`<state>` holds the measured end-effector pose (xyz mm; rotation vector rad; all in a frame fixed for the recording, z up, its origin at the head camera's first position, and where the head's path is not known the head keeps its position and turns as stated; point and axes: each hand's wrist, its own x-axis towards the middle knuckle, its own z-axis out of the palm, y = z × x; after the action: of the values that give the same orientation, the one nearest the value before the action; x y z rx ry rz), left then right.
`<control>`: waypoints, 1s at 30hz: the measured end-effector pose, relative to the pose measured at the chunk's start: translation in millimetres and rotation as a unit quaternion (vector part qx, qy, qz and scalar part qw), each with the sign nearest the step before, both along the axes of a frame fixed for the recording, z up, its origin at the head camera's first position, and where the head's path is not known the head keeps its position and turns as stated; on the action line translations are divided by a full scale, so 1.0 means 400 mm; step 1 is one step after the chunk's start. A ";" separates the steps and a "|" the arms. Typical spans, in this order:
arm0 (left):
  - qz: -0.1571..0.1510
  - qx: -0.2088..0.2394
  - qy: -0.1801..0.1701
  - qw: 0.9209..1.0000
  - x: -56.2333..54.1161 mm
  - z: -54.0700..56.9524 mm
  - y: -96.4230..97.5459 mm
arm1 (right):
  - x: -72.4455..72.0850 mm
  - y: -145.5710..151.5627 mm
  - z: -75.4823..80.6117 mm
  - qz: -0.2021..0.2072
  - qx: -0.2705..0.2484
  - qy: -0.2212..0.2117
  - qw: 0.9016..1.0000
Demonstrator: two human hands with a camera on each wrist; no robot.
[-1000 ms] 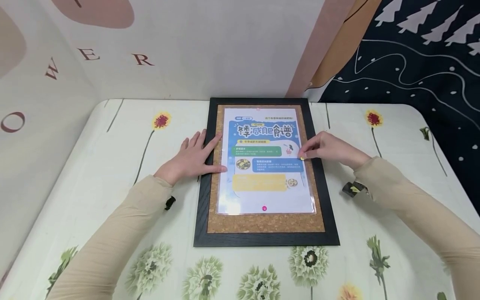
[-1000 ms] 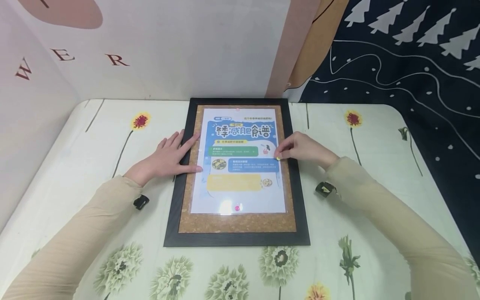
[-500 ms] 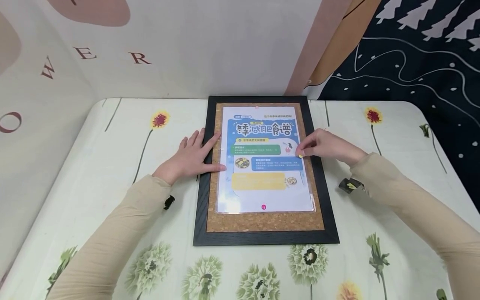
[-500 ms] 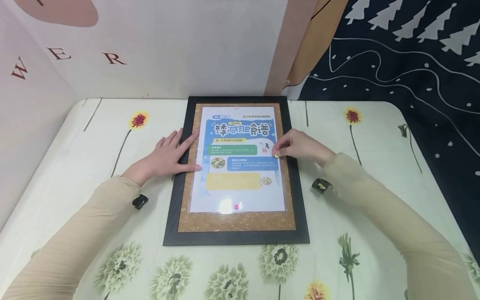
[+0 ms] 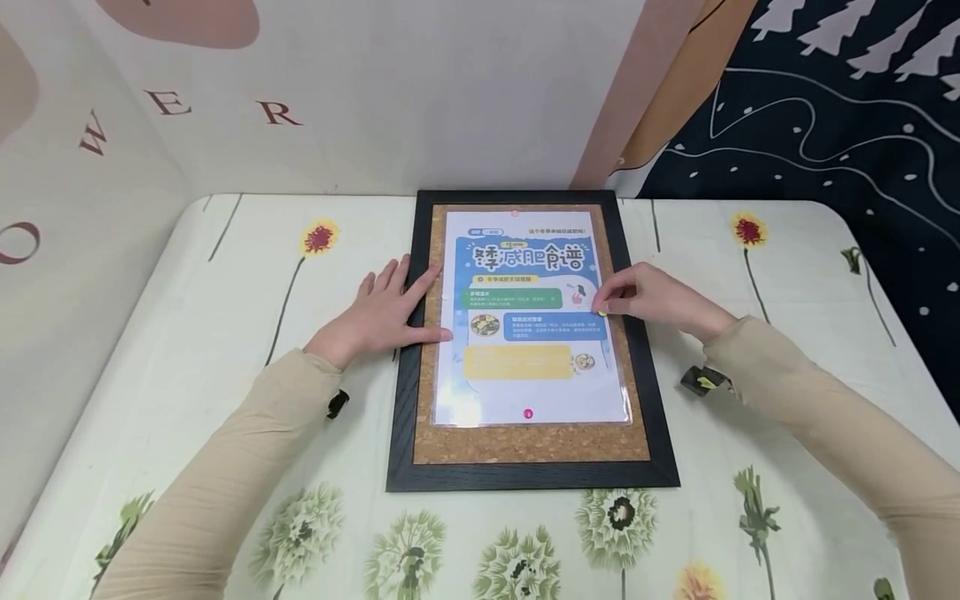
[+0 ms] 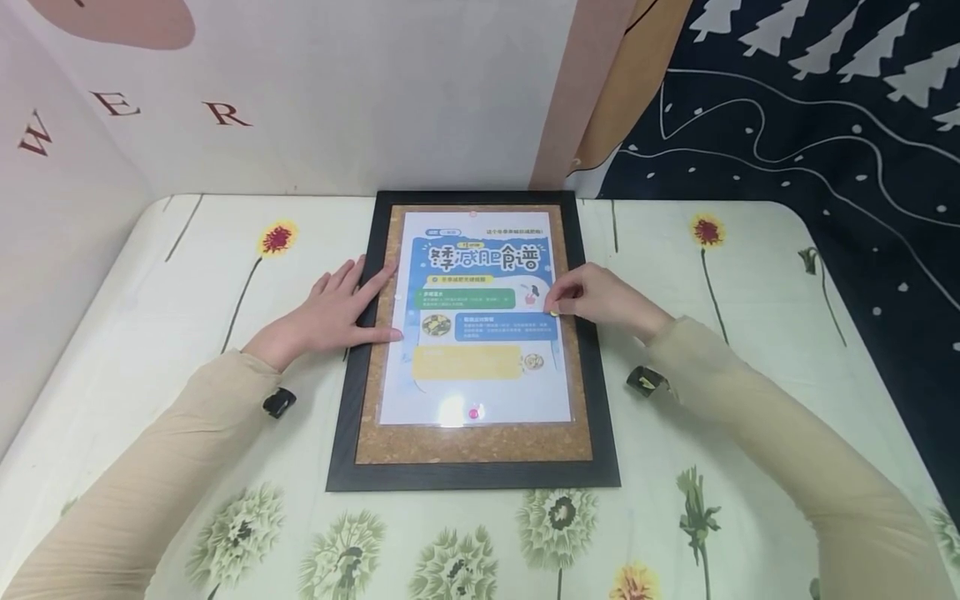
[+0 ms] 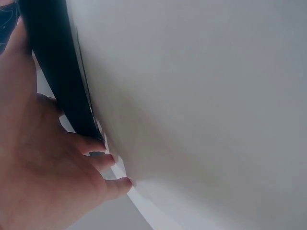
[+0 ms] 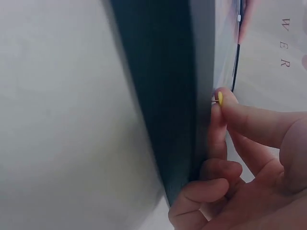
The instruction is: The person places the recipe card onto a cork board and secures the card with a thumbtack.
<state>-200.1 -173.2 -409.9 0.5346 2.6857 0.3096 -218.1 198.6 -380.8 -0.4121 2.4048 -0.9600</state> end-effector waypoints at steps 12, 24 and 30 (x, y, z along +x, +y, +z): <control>-0.003 0.004 0.000 1.000 0.004 0.006 -0.001 | 0.004 0.010 -0.021 -0.021 -0.012 0.045 0.999; 0.001 0.010 0.002 1.000 0.004 0.003 0.000 | 0.006 0.010 -0.031 -0.017 -0.011 0.067 0.998; -0.004 0.012 0.005 1.000 0.004 -0.001 0.001 | 0.010 0.007 -0.041 0.003 0.000 0.103 0.995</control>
<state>-198.7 -172.8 -410.1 0.5555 2.6910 0.3376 -214.1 201.5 -397.0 -0.5426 2.5848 -0.9567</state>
